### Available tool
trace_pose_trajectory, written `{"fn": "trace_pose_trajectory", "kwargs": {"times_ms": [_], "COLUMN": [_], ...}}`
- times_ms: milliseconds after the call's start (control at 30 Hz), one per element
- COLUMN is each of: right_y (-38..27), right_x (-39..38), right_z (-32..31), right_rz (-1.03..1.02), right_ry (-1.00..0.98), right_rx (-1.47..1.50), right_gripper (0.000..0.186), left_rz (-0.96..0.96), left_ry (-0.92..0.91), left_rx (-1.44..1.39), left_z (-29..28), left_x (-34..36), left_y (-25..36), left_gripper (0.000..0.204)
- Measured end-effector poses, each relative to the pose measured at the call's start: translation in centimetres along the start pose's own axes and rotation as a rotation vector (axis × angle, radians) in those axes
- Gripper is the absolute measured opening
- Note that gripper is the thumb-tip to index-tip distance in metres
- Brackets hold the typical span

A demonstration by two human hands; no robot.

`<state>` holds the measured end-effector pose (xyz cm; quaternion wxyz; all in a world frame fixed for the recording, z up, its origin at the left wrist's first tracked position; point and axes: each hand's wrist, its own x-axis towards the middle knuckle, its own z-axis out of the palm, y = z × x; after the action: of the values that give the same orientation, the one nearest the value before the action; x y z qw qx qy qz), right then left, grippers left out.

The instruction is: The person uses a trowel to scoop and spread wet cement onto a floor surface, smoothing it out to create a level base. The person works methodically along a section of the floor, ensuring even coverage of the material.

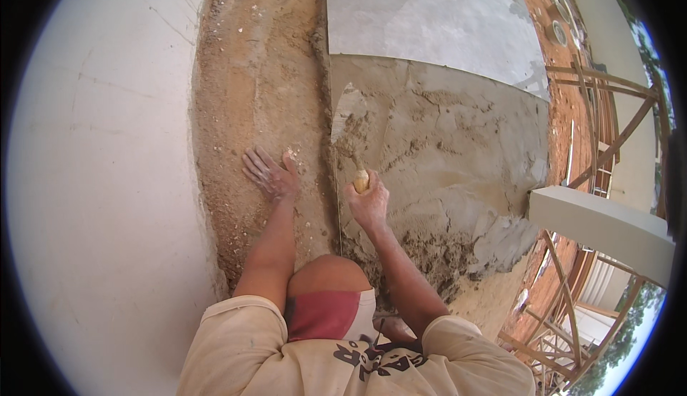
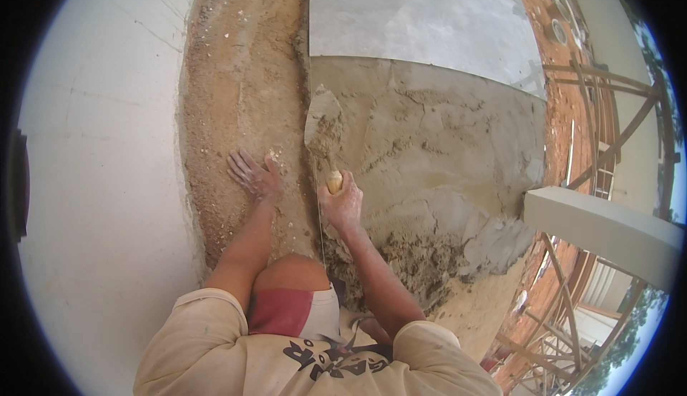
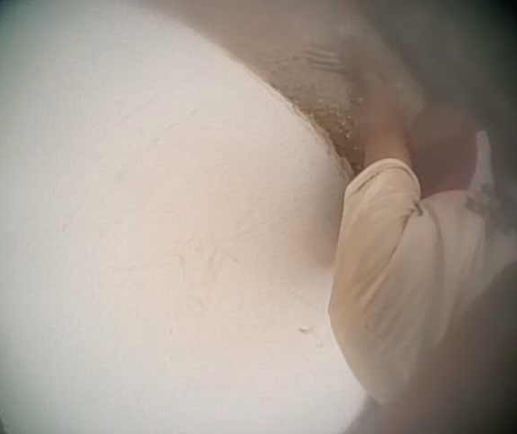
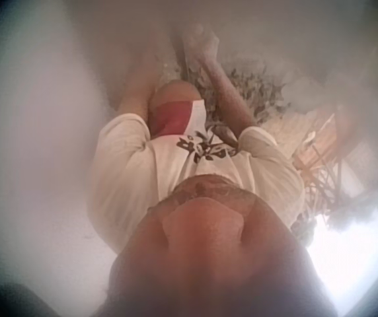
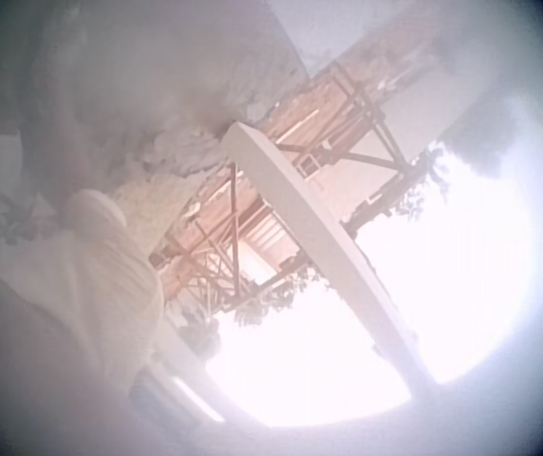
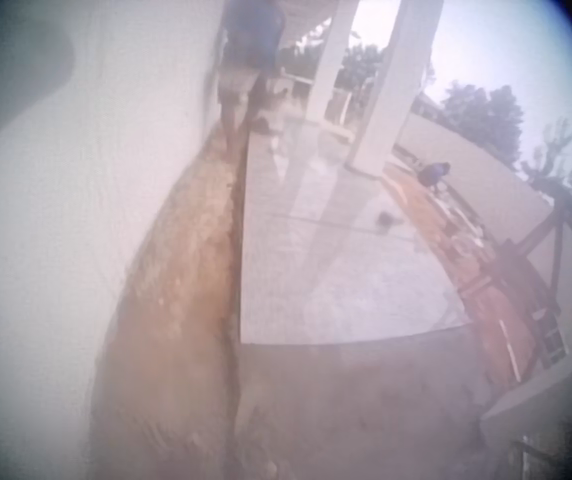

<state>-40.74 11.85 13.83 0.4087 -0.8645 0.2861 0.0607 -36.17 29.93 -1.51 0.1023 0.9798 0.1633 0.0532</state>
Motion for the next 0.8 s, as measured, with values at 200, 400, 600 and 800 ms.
{"fn": "trace_pose_trajectory", "kwargs": {"times_ms": [200,400,600,800], "right_y": [1.2,3.6,1.3,3.2], "right_x": [0.1,0.8,1.4,1.8], "right_z": [1.1,2.9,1.7,2.3], "right_rz": [0.029,0.004,0.142,0.018], "right_ry": [-0.026,0.015,-0.089,-0.017], "right_rx": [0.001,-0.091,-0.181,-0.284], "right_gripper": [0.038,0.04,0.05,0.05], "left_rz": [0.011,0.012,-0.005,0.015], "left_ry": [0.028,0.028,0.017,0.052], "left_rx": [-0.025,-0.029,-0.015,-0.032], "left_z": [0.1,0.3,0.1,0.5], "left_x": [0.1,0.0,0.0,0.1], "left_y": [-0.2,-0.1,-0.3,-0.1], "left_gripper": [0.08,0.081,0.081,0.082]}}
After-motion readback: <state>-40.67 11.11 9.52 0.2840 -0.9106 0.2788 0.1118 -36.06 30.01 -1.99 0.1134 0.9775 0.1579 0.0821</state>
